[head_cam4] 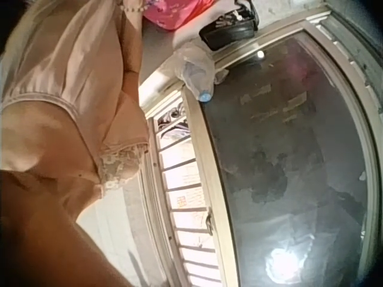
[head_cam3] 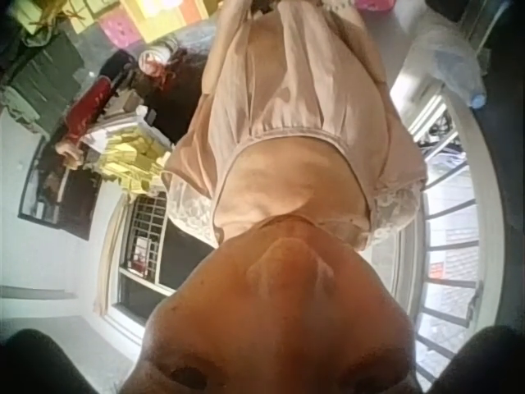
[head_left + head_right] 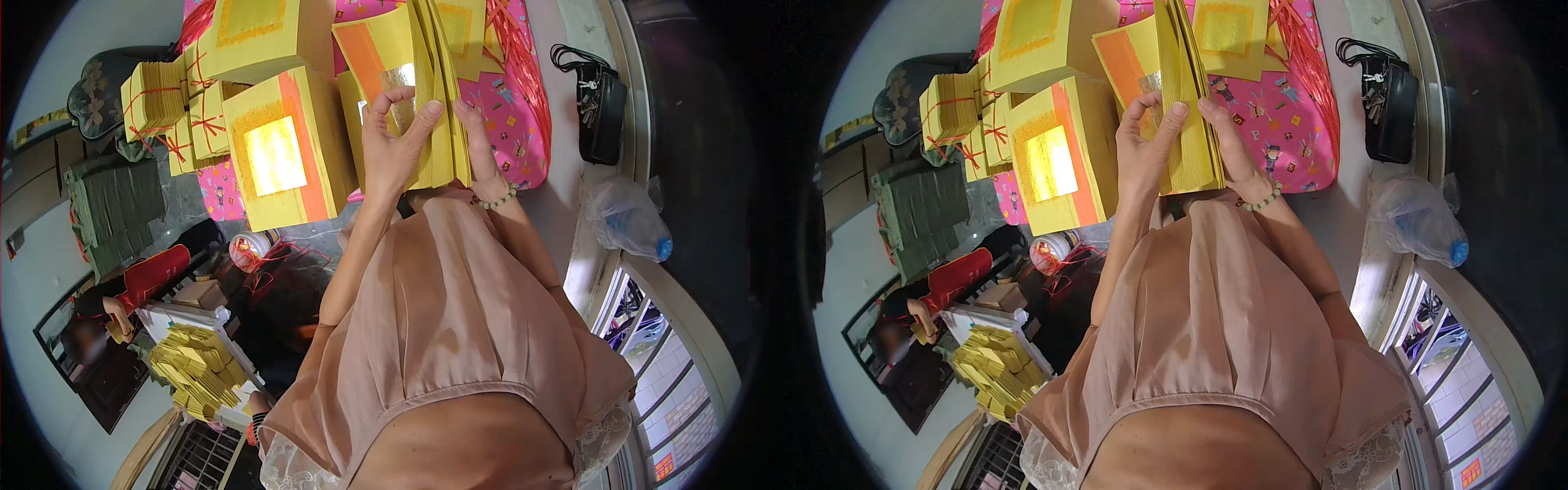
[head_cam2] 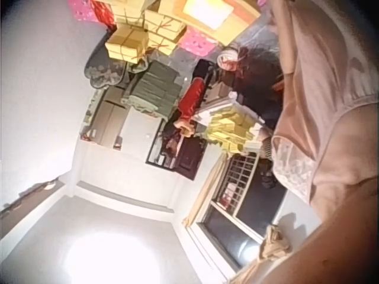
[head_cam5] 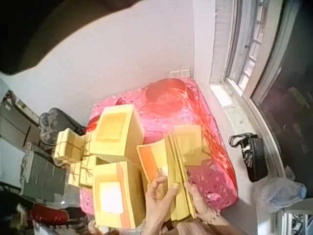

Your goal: Folding and organizing stacks of yellow joss paper.

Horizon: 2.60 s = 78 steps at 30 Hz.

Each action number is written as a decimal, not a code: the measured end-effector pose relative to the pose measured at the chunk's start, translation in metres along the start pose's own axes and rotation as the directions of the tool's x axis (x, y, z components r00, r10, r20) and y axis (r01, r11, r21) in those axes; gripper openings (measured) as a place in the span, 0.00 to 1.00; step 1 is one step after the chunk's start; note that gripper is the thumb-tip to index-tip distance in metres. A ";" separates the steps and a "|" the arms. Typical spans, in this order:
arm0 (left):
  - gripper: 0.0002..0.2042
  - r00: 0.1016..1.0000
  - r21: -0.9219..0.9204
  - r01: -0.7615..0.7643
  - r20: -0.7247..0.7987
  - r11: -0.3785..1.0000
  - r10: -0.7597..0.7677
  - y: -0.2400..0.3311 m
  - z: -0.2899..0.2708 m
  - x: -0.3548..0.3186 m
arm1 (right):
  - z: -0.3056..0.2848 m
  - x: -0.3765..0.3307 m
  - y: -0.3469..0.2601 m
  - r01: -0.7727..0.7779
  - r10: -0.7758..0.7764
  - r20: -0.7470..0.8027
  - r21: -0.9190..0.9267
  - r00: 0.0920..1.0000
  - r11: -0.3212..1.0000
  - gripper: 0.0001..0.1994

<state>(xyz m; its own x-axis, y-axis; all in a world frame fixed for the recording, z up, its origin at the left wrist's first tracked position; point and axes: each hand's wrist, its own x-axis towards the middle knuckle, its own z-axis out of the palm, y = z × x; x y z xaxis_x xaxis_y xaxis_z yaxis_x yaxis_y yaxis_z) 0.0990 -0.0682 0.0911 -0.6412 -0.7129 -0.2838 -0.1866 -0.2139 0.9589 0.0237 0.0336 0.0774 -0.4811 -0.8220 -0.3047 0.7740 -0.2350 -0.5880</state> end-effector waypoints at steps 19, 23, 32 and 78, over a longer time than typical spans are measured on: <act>0.29 0.999 0.212 -0.055 0.009 0.976 0.054 0.009 -0.001 0.002 | -0.005 -0.002 -0.003 -0.087 0.080 -0.069 -0.104 0.994 0.991 0.22; 0.32 0.997 0.227 -0.077 0.022 0.971 0.074 0.009 -0.001 0.002 | -0.007 -0.002 -0.001 -0.098 0.092 -0.082 -0.076 0.992 0.992 0.21; 0.33 0.996 0.237 -0.095 0.024 0.967 0.092 0.008 0.000 0.004 | -0.021 0.001 0.001 -0.093 0.092 -0.044 -0.022 0.995 0.995 0.20; 0.36 0.999 0.320 -0.043 0.035 0.946 0.034 0.011 0.005 0.004 | -0.023 -0.002 0.000 -0.049 0.054 -0.035 0.137 0.998 0.989 0.23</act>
<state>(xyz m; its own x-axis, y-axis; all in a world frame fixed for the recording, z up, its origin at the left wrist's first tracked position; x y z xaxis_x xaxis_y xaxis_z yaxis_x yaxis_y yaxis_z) 0.0910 -0.0701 0.1008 -0.6729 -0.6960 -0.2507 -0.3871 0.0426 0.9210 0.0152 0.0474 0.0609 -0.4525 -0.8148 -0.3623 0.8459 -0.2635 -0.4638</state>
